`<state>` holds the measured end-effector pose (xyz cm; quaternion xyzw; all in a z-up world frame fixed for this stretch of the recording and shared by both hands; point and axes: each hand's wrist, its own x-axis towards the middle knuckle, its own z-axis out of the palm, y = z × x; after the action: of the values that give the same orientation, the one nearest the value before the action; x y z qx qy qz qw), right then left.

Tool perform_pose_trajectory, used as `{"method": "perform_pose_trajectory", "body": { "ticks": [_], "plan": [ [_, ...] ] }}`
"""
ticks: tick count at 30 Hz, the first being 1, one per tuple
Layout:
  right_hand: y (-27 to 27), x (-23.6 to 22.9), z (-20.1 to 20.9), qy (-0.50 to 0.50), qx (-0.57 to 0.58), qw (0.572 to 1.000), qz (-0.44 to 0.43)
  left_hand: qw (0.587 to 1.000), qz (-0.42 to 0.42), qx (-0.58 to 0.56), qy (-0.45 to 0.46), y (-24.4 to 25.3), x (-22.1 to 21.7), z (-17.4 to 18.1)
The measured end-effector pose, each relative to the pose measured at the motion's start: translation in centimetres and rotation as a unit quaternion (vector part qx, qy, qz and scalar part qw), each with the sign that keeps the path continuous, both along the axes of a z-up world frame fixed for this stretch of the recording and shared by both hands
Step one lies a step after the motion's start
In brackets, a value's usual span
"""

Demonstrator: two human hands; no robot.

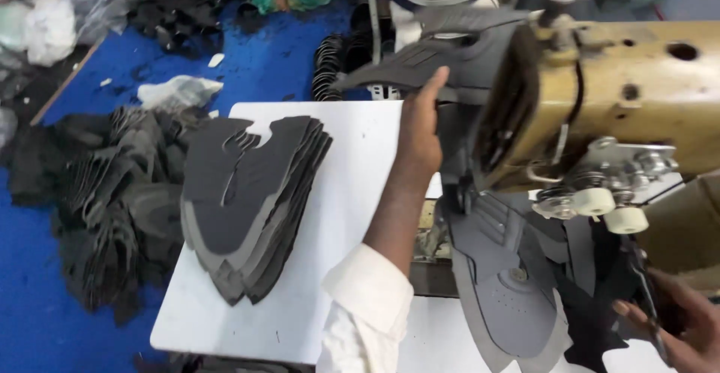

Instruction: The person operates a sewing machine to stitch grey shoe parts, guiding the material under the needle. They then use scissors to cut the thread and trim the edges of the finished pieces before repeating the process with additional parts.

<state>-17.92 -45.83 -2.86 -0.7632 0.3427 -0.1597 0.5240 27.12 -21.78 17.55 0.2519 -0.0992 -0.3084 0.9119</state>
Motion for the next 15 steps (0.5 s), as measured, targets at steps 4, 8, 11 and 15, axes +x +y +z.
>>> {"method": "perform_pose_trajectory", "body": {
  "ticks": [4, 8, 11, 15],
  "plan": [
    [7.4, 10.3, 15.4, 0.027, -0.361, 0.924, 0.12, 0.98, 0.142, 0.055, -0.128, 0.4, -1.9, 1.3],
    [11.7, 18.4, 22.3, 0.316, -0.498, 0.797, 0.129, 0.959, 0.17, 0.139, -0.179, 0.1, -1.9, 0.4],
    [15.6, 20.5, 25.6, 0.356, -0.476, 0.794, 0.13, 0.952, 0.181, 0.153, -0.191, 0.3, -1.8, -0.1],
    [11.1, 20.6, 20.5, 0.215, -0.375, 0.889, 0.154, 0.95, 0.189, 0.12, -0.218, -0.7, -1.3, -1.8]
  ]
}}
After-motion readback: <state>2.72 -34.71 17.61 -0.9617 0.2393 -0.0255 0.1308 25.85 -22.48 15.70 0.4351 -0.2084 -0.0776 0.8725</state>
